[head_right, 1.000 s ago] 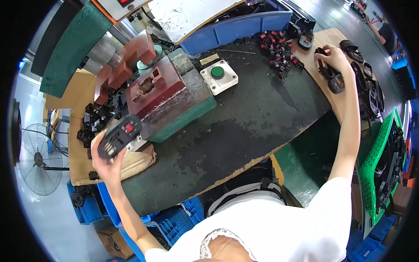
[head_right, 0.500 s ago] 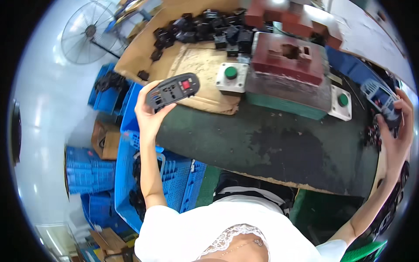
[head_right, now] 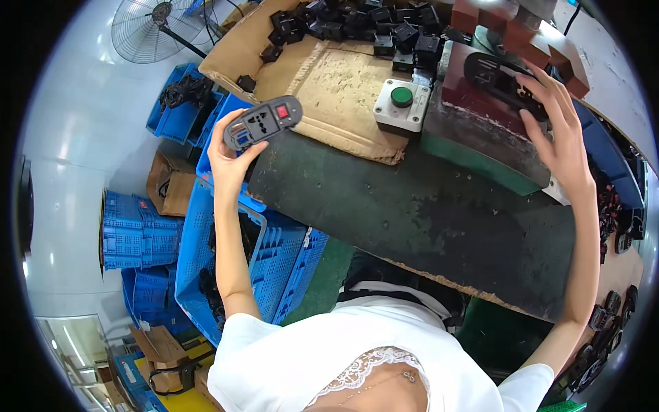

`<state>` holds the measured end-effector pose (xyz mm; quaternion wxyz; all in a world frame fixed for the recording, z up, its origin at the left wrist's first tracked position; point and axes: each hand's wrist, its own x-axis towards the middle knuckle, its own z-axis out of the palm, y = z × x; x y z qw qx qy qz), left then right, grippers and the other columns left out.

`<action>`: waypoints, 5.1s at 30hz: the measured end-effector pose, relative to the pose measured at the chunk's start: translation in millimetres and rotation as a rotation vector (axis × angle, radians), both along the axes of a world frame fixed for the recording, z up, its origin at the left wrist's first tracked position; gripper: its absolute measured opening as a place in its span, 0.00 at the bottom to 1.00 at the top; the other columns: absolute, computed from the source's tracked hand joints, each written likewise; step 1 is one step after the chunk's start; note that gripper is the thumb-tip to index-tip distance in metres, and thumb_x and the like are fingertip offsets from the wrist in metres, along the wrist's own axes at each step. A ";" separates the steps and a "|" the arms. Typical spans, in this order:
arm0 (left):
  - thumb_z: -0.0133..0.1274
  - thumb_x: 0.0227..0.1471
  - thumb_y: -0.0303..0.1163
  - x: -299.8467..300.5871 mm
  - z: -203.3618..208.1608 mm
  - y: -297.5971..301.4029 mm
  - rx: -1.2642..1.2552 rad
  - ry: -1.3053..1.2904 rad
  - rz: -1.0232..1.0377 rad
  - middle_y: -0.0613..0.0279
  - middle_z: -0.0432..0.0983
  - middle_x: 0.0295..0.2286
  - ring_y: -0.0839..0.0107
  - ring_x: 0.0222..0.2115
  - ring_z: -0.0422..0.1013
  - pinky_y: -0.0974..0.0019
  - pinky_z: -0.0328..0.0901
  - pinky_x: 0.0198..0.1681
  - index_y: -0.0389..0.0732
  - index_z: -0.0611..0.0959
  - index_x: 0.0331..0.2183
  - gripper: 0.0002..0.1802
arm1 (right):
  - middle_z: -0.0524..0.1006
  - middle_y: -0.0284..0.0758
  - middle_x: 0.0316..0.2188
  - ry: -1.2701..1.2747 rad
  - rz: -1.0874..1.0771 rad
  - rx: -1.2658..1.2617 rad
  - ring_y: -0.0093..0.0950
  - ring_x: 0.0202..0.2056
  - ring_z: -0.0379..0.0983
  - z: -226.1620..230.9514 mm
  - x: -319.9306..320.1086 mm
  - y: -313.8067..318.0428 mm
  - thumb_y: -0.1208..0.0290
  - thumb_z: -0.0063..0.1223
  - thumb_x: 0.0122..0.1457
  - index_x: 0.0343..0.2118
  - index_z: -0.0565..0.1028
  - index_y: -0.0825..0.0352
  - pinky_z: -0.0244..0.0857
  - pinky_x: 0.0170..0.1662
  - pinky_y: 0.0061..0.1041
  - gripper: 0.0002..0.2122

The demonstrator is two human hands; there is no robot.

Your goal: Assembling and pressing components for electrical power strips at a manufacturing workstation.

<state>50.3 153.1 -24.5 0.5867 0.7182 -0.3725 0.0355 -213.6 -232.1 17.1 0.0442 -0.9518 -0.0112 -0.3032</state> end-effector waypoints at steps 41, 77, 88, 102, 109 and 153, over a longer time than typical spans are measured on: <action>0.57 0.37 0.25 215.6 -22.9 -109.8 1.750 -0.468 0.459 0.38 0.63 0.50 0.44 0.53 0.60 0.57 0.64 0.50 0.33 0.80 0.39 0.21 | 0.75 0.32 0.45 -0.176 -0.543 0.130 0.24 0.47 0.69 7.3 -174.7 -58.6 0.69 0.48 0.59 0.51 0.70 0.64 0.60 0.50 0.24 0.16; 0.51 0.53 0.23 -23.0 48.1 -206.2 0.155 0.431 -0.833 0.60 0.72 0.43 0.77 0.42 0.68 0.71 0.62 0.48 0.31 0.71 0.50 0.21 | 0.72 0.42 0.35 0.280 -0.530 0.260 0.43 0.39 0.70 -62.6 -138.4 -132.5 0.86 0.54 0.40 0.34 0.74 0.71 0.67 0.44 0.34 0.14; 0.52 0.47 0.16 -43.2 47.2 -234.0 -0.057 0.409 -0.841 0.57 0.68 0.48 0.74 0.49 0.64 0.70 0.56 0.54 0.30 0.70 0.50 0.26 | 0.73 0.30 0.33 -0.041 -0.063 0.542 0.17 0.34 0.69 -5.0 -99.9 -71.2 0.80 0.55 0.52 0.36 0.71 0.69 0.66 0.45 0.20 0.09; 0.62 0.43 0.31 -61.6 38.3 -283.9 0.110 -0.425 -0.653 0.59 0.76 0.34 0.71 0.36 0.72 0.70 0.64 0.39 0.39 0.79 0.39 0.18 | 0.73 0.36 0.35 -0.068 0.092 0.324 0.26 0.32 0.71 2.5 -12.1 -39.8 0.76 0.55 0.53 0.41 0.75 0.67 0.65 0.39 0.24 0.11; 0.60 0.45 0.32 -56.1 36.8 -287.5 0.114 -0.527 -0.768 0.55 0.76 0.35 0.64 0.37 0.72 0.66 0.64 0.41 0.39 0.80 0.38 0.15 | 0.78 0.38 0.31 -0.011 0.049 0.301 0.29 0.32 0.73 11.7 6.8 -40.9 0.73 0.58 0.51 0.39 0.77 0.67 0.66 0.42 0.26 0.12; 0.57 0.41 0.21 -34.5 7.5 -173.2 0.320 -0.610 -0.489 0.58 0.76 0.28 0.60 0.33 0.72 0.62 0.65 0.38 0.38 0.73 0.36 0.16 | 0.77 0.26 0.31 -0.177 0.015 0.627 0.14 0.26 0.69 -16.0 8.4 -35.2 0.73 0.59 0.51 0.38 0.77 0.65 0.60 0.28 0.15 0.11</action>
